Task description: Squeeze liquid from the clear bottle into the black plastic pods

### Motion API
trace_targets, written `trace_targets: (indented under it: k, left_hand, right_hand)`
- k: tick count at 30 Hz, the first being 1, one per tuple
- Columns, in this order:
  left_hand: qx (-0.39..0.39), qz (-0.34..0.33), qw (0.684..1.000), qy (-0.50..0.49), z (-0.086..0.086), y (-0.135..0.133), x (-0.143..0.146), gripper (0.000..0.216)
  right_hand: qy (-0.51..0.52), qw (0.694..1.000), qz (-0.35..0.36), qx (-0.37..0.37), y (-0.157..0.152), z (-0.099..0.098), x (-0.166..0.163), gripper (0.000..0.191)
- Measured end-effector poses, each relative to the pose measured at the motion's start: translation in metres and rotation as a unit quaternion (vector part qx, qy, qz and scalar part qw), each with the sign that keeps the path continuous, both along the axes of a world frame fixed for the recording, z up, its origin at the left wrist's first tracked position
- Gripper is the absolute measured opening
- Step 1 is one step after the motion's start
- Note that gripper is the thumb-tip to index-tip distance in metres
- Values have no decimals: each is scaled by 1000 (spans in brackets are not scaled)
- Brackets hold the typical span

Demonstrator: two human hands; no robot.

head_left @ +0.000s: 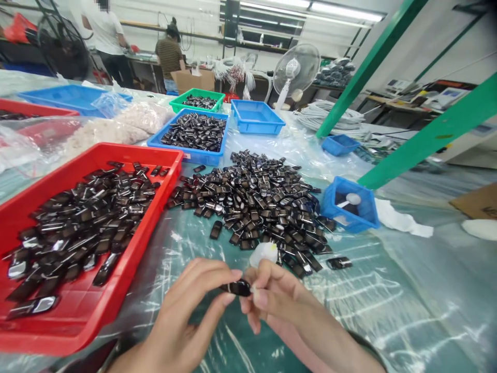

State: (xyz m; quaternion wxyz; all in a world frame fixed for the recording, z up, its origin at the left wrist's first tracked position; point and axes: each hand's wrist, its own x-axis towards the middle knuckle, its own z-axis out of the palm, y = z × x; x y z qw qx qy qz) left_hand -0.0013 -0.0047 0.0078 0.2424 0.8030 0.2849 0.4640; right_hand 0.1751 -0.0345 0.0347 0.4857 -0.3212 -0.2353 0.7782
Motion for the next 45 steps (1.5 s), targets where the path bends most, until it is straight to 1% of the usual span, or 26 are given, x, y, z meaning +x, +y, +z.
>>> trace_targets:
  k: [4,6,8,10,14,16,17,18,19,20,21,22,23,24,25,26,27,28,29,31,33,35,37,39,42,45]
  left_hand:
    - [7,-20,1000,-9,1,1,-2,20]
    - [14,-48,999,0,2,2,-5,23]
    - [27,-73,997,11,4,2,-8,23]
    - [42,-82,996,10,6,1,-9,21]
    - [63,-68,996,13,10,-8,-8,22]
    - [85,-41,994,49,14,-10,-12,30]
    - [105,-6,992,73,18,-9,-16,35]
    - [129,50,986,97,22,-6,-22,39]
    - [151,128,973,117,28,-3,-30,41]
    - [166,224,950,138,34,2,-39,41]
    - [166,328,918,152,39,8,-48,41]
    - [161,413,882,159,43,13,-56,40]
    - [161,458,855,184,46,18,-62,44]
    - [153,469,842,220,46,22,-65,48]
    - [140,450,844,255,44,24,-64,49]
    - [150,409,855,282,39,26,-59,47]
    - [161,341,871,315,32,27,-51,44]
    - [154,291,878,346,23,28,-40,38]
    - [151,265,880,362,14,29,-27,34]
    - [133,252,874,393,-3,33,0,32]
    - [111,255,867,415,-15,39,21,32]
    - [90,249,863,430,-22,45,32,23]
    - [70,238,866,435,-25,47,32,18]
    - [52,228,873,429,-27,47,26,20]
    - [26,211,890,402,-29,45,16,23]
    - [-7,193,913,360,-28,46,14,18]
  right_hand:
    - [10,1000,14,3,-1,-1,0,13]
    - [32,998,48,5,0,-4,1,14]
    - [60,994,91,14,2,-8,1,26]
    - [84,988,125,28,3,-12,1,35]
    - [80,984,153,33,4,-13,-3,40]
    - [31,988,138,57,3,-9,-3,42]
    - [-9,989,120,86,3,-6,-2,42]
    - [-46,987,97,119,2,-4,1,41]
    - [-92,981,60,159,1,-1,5,37]
    - [-158,967,4,199,1,1,11,31]
    - [-221,947,-57,228,1,2,17,25]
    - [-307,905,-141,258,2,2,23,19]
    - [-394,853,-215,265,4,0,29,15]
    - [-433,826,-246,265,6,-3,34,15]
    - [-464,807,-256,262,9,-8,37,20]
    - [-483,801,-245,256,12,-13,38,28]
    - [-494,802,-221,253,15,-18,38,37]
    - [-508,800,-195,251,17,-24,37,43]
    - [-522,798,-169,249,19,-28,35,43]
    - [-544,792,-125,248,21,-35,31,33]
    - [-560,784,-96,249,21,-37,29,23]
    - [-572,776,-81,254,19,-38,29,23]
    - [-581,769,-72,259,18,-38,31,26]
    - [-590,761,-65,261,17,-37,35,28]
    - [-606,750,-61,258,17,-35,40,28]
    - [-619,739,-67,257,18,-33,43,28]
